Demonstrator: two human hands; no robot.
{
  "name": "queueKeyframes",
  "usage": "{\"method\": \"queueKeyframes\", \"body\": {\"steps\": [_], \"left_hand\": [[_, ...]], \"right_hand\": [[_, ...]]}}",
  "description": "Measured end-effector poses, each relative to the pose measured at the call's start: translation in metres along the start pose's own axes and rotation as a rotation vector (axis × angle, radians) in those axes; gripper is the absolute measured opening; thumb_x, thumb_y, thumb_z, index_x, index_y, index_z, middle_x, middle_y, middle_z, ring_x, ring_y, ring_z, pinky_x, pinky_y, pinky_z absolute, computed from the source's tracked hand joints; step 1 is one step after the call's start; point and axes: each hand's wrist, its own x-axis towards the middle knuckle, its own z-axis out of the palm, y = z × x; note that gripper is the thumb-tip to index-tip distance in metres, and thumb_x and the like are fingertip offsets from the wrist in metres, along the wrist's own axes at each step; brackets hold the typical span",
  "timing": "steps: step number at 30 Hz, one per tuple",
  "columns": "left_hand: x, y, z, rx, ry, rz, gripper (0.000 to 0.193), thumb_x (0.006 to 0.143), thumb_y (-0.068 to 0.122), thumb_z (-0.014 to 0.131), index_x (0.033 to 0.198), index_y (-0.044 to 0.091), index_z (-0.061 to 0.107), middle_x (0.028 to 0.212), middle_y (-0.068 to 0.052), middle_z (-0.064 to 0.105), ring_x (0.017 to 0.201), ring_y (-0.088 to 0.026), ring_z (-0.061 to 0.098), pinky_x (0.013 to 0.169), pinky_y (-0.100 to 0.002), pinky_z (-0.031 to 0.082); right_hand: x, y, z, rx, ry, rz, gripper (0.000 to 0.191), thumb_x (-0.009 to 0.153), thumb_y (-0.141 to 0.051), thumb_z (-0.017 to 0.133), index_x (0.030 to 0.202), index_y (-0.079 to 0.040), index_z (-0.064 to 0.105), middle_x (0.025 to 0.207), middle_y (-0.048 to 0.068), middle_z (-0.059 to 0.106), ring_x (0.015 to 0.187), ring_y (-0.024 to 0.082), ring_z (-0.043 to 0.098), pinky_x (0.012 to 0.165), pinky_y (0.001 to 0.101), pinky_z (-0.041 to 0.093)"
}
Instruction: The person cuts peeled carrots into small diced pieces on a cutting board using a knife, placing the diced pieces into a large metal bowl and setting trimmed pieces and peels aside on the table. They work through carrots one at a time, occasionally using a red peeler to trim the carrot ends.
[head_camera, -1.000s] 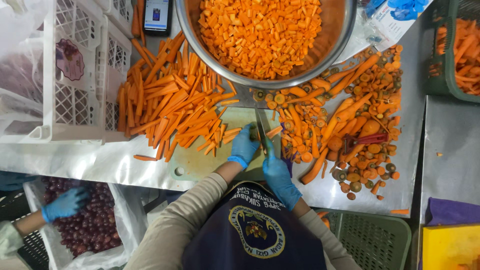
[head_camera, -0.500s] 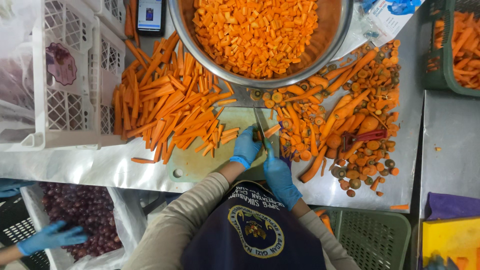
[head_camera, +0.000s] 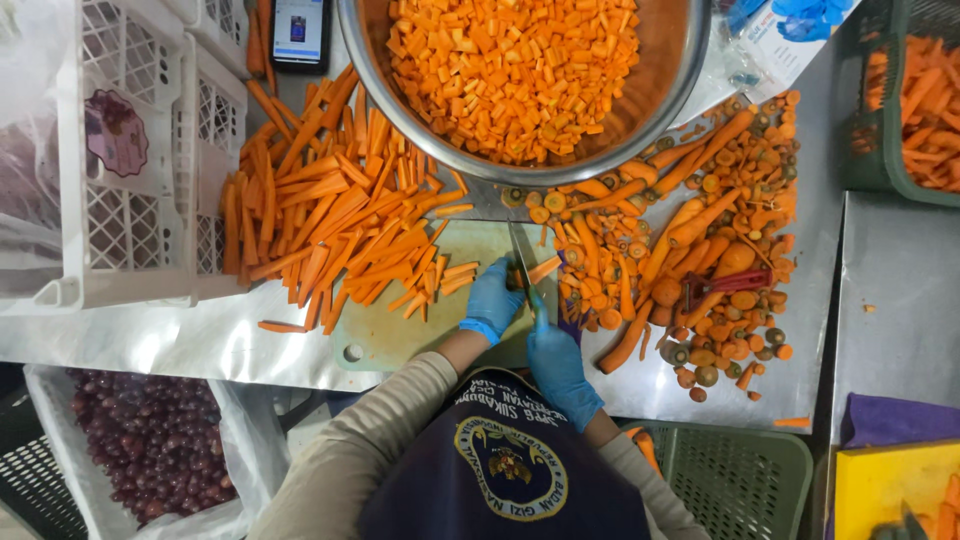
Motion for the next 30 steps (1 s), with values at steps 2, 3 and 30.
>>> {"method": "queueKeyframes", "body": {"steps": [2, 3, 30], "left_hand": [[0.0, 0.0, 0.0, 0.007, 0.004, 0.013, 0.043, 0.075, 0.008, 0.079, 0.115, 0.006, 0.065, 0.094, -0.021, 0.073, 0.088, -0.04, 0.072, 0.076, -0.045, 0.057], [-0.001, 0.001, 0.0, -0.003, -0.012, -0.007, 0.042, 0.076, 0.009, 0.078, 0.116, 0.006, 0.065, 0.094, -0.021, 0.073, 0.087, -0.039, 0.072, 0.076, -0.045, 0.058], [-0.01, 0.001, -0.001, 0.457, -0.039, 0.478, 0.064, 0.073, 0.035, 0.077, 0.126, 0.006, 0.056, 0.133, -0.019, 0.057, 0.128, -0.041, 0.049, 0.107, -0.058, 0.037]], "right_hand": [[-0.001, -0.003, 0.002, -0.002, 0.005, 0.043, 0.055, 0.092, -0.008, 0.057, 0.145, -0.004, 0.046, 0.066, 0.018, 0.064, 0.054, 0.037, 0.064, 0.048, 0.0506, 0.049], [-0.001, -0.005, 0.002, 0.0, 0.03, 0.036, 0.054, 0.091, -0.008, 0.057, 0.144, -0.003, 0.047, 0.067, 0.018, 0.065, 0.053, 0.037, 0.064, 0.048, 0.0504, 0.049], [0.013, 0.0, -0.035, 0.329, 0.149, 0.164, 0.065, 0.095, -0.014, 0.057, 0.156, -0.006, 0.035, 0.064, 0.022, 0.062, 0.052, 0.037, 0.063, 0.048, 0.0482, 0.049]]}}
